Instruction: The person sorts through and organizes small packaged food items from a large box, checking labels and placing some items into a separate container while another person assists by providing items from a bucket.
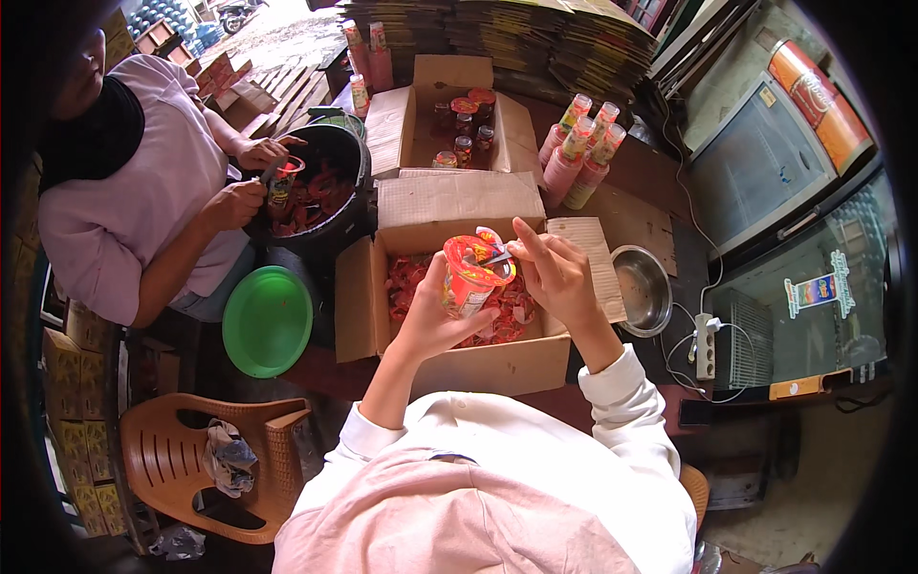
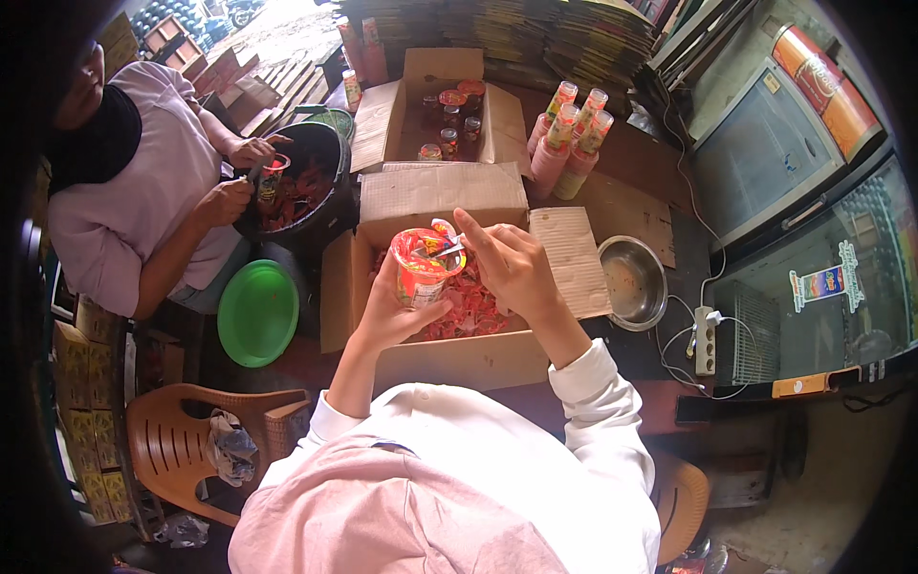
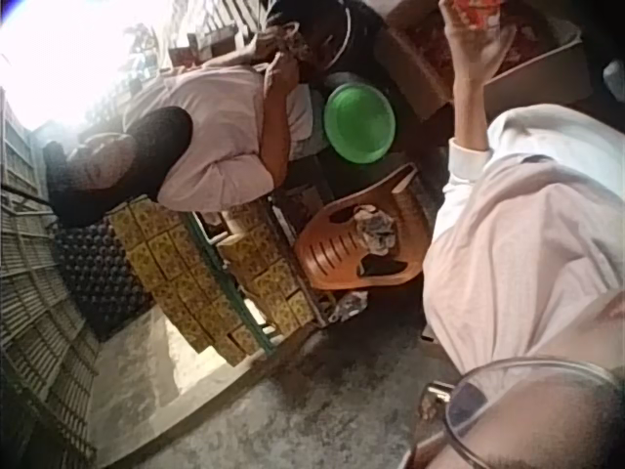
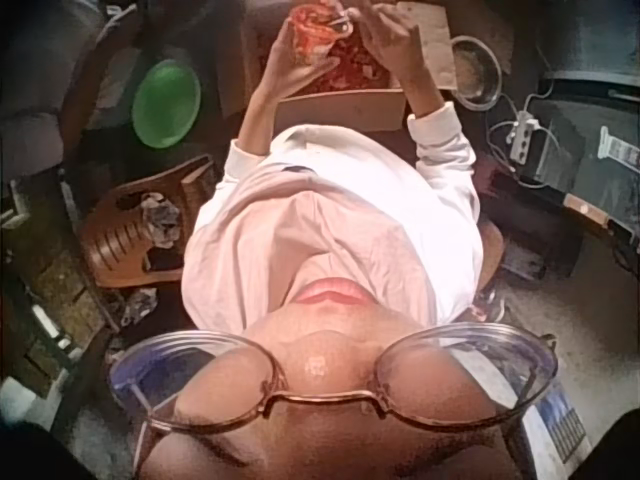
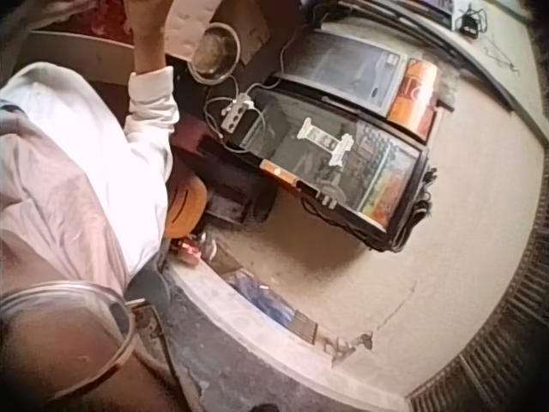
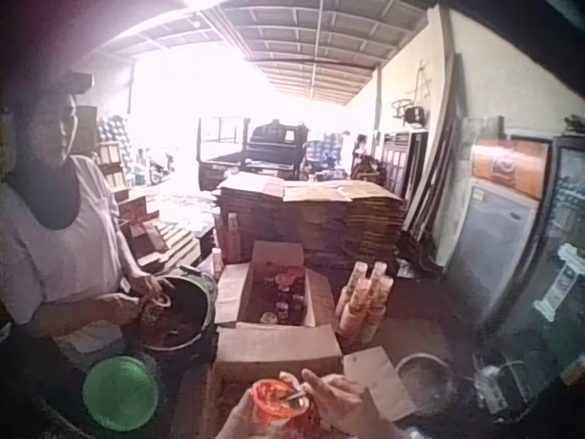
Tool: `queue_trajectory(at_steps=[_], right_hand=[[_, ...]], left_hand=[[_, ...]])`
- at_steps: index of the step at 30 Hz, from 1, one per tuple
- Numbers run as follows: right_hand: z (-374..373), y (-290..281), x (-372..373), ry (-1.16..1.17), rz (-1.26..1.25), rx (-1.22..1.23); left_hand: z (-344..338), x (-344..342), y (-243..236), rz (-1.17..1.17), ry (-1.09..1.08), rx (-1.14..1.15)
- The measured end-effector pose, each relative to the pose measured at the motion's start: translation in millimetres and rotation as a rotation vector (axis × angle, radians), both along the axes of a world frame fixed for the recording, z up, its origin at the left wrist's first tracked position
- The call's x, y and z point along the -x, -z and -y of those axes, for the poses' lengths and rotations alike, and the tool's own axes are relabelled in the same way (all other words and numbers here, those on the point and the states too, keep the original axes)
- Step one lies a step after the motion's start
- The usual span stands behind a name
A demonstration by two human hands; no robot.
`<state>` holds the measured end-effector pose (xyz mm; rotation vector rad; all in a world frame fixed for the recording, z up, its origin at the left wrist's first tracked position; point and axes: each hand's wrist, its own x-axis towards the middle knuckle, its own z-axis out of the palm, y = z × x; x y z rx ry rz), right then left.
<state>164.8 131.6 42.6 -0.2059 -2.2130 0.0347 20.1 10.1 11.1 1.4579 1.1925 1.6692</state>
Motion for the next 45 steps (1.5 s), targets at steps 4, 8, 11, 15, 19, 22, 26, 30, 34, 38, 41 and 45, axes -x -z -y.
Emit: queue_trajectory(at_steps=[4,8,11,15,19,22,26,30,34,38,41,45], right_hand=[[3,2,0,-0.013,-0.033,0.003],[0,6,1,-0.013,-0.059,0.009],[-1,8,0,-0.036,-0.057,0.031],[-1,6,-1,-0.035,-0.064,0.080],[-2,-8,-3,-0.042,-0.028,0.303],[-5,-15,-7,-0.057,0.015,0.502],[-2,-22,-12,-0.055,0.057,0.500],[0,-23,-16,-0.015,0.091,0.254],[1,-20,-15,-0.002,0.083,0.162],[0,-11,-12,-0.017,0.043,0.157],[1,-8,-11,-0.012,0.077,0.180],[0,-6,-10,-0.038,0.046,0.180]], left_hand=[[-1,0,8,0.097,0.064,0.074],[4,-3,1,0.204,0.151,0.158],[6,1,7,0.253,0.210,0.213],[6,2,4,0.388,0.316,0.314],[2,4,5,0.301,0.256,0.188],[2,6,4,0.288,0.249,0.169],[3,7,2,0.309,0.247,0.199],[3,8,1,0.273,0.237,0.207],[4,7,-4,0.236,0.241,0.197],[5,4,-6,0.192,0.246,0.230],[5,6,-3,0.170,0.240,0.218],[5,3,-2,0.261,0.283,0.241]])
